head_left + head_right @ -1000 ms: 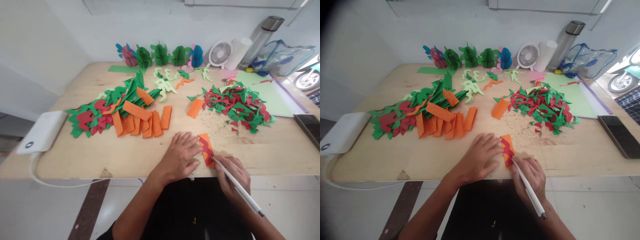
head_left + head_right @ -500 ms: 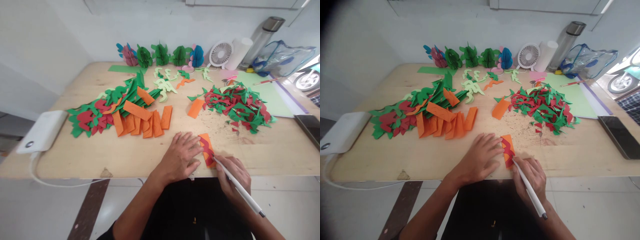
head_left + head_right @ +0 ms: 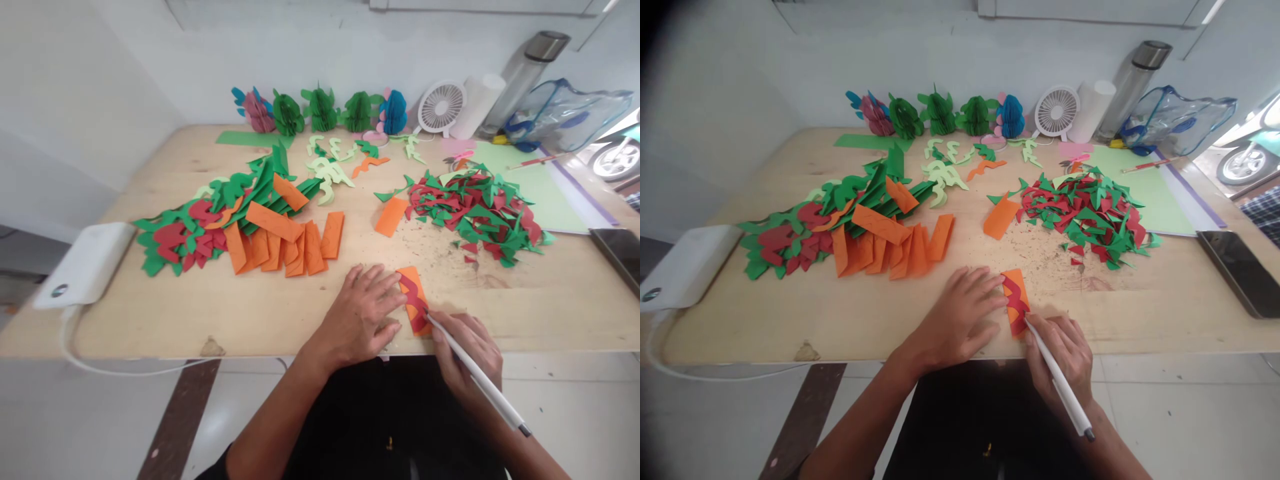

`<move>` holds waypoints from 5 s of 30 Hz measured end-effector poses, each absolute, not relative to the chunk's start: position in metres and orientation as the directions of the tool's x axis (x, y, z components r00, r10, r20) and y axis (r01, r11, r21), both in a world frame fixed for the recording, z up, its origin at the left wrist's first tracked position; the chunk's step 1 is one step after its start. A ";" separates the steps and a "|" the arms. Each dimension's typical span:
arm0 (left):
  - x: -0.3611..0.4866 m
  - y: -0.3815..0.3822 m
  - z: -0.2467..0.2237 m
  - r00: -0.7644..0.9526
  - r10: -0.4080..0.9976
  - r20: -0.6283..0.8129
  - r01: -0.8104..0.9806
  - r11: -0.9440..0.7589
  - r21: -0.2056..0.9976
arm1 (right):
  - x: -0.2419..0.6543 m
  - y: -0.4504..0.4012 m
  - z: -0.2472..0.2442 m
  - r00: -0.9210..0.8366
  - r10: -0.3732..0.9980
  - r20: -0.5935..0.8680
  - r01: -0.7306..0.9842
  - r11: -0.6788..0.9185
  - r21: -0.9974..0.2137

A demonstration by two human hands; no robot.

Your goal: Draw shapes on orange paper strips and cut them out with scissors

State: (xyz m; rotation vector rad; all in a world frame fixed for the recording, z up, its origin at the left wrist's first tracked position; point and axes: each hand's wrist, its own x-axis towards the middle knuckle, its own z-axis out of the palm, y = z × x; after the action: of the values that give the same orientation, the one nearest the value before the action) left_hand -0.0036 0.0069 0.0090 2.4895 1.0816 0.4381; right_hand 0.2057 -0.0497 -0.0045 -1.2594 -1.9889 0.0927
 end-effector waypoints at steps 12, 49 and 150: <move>-0.004 0.006 0.008 0.652 0.746 0.140 0.616 -0.628 0.476 | 0.205 -0.050 -0.004 -0.212 0.807 0.551 0.743 0.500 -0.445; -0.003 0.006 0.011 0.660 0.743 0.116 0.638 -0.635 0.437 | 0.187 -0.004 0.010 0.021 0.989 0.147 0.585 0.107 -0.804; 0.000 0.000 0.011 0.660 0.742 0.120 0.619 -0.627 0.473 | 0.194 -0.018 0.007 -0.213 0.879 0.426 0.760 0.423 -0.493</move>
State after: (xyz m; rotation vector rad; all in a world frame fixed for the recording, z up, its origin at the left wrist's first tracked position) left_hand 0.0003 0.0004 0.0109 2.4848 1.0702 0.4300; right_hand 0.1937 -0.0177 0.0065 -1.3810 -2.0179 0.2313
